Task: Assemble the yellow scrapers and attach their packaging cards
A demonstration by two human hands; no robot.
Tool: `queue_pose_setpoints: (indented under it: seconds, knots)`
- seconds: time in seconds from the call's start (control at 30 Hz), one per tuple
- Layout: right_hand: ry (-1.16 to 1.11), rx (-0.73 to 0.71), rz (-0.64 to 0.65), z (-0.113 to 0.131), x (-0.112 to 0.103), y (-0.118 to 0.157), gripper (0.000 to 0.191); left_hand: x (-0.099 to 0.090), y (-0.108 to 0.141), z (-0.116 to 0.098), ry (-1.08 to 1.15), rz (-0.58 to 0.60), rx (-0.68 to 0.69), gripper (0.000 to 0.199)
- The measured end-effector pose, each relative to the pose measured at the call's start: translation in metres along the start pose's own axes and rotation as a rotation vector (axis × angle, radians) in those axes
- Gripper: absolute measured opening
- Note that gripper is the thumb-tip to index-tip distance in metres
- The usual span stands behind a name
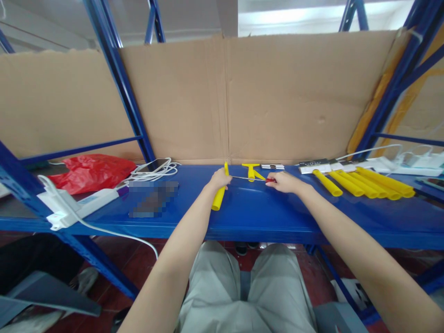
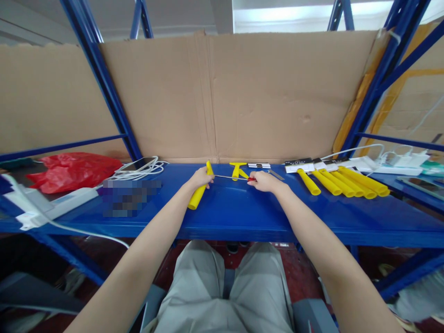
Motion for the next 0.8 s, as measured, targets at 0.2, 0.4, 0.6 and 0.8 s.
queue_pose_setpoints:
  seconds: [0.2, 0.4, 0.6, 0.8]
  knots:
    - [-0.068, -0.063, -0.034, 0.000, 0.001, -0.003, 0.017, -0.005, 0.000, 0.000, 0.125, -0.067, 0.017, 0.028]
    - [-0.092, -0.106, -0.045, -0.012, 0.006, -0.010, 0.015, -0.015, 0.004, 0.000, 0.077, -0.149, 0.001, 0.033]
    - [-0.124, -0.111, -0.013, -0.029, 0.011, -0.013, 0.020, -0.019, 0.009, -0.006, 0.024, -0.182, -0.001, 0.039]
    - [-0.168, -0.070, 0.017, -0.034, 0.013, -0.012, 0.022, -0.012, 0.007, -0.010, -0.007, -0.136, 0.047, 0.051]
Point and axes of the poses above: each hand's wrist, its own y-axis away from the middle knuckle, its own x-axis out of the palm, z = x × y, the point moved 9 cm from there along -y, towards the middle knuckle, and after that the axes turned 3 degrees about -y, right-handed, at the moved point
